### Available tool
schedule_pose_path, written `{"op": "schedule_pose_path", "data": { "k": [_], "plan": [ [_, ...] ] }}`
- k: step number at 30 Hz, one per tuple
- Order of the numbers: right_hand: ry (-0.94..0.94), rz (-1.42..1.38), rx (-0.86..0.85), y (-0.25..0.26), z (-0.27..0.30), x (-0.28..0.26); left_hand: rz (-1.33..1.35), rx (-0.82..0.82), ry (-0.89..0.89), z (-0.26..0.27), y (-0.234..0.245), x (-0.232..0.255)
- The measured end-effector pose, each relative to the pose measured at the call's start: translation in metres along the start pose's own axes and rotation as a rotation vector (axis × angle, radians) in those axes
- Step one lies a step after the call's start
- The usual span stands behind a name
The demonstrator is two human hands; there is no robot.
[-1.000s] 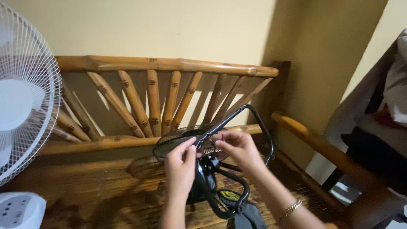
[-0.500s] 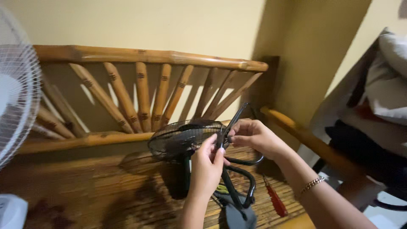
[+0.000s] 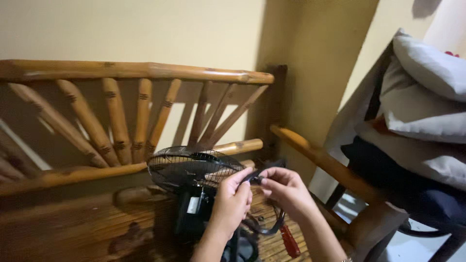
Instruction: The person disassembles a small electric fan resting on a bamboo sofa. They first unfasten the front grille clips by hand, then use a screwdriver to loosen screws on the fan body, and handle a gray cloth pouch while working on the fan parts.
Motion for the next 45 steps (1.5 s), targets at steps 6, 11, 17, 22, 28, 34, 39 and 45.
{"op": "schedule_pose_path", "data": {
  "k": [6,11,17,22,28,34,39,45],
  "plan": [
    [0.018,-0.05,-0.078,0.021,0.011,0.02,0.054,0.086,0.07,0.012,-0.011,-0.015],
    [0.068,0.034,-0.127,0.019,0.022,0.026,0.128,0.084,0.033,0.023,-0.014,-0.024],
    [0.058,0.07,-0.06,0.019,0.029,0.025,0.167,0.072,0.027,0.029,-0.016,-0.028],
    [0.081,0.006,0.027,0.008,0.035,0.027,0.213,0.09,0.01,0.029,-0.015,-0.02],
    [0.166,-0.056,0.137,0.002,0.041,0.032,0.329,0.088,0.04,0.024,-0.015,-0.023],
    [0.185,-0.041,0.432,0.017,0.053,0.047,0.274,0.01,0.049,0.019,-0.031,-0.041],
    [0.146,-0.013,0.516,0.047,0.062,0.058,0.124,0.071,0.162,0.017,-0.051,-0.066],
    [0.171,0.013,0.494,0.072,0.067,0.075,0.215,0.028,0.185,0.019,-0.069,-0.095]
  ]
}}
Point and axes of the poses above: each hand's wrist, its own z-axis away from the middle knuckle, its own y-axis out of the back of the hand, x = y × z, the point moved 4 cm from there along -z, towards the middle knuckle, and after that the axes turned 15 degrees about -y, right-handed, at the moved point
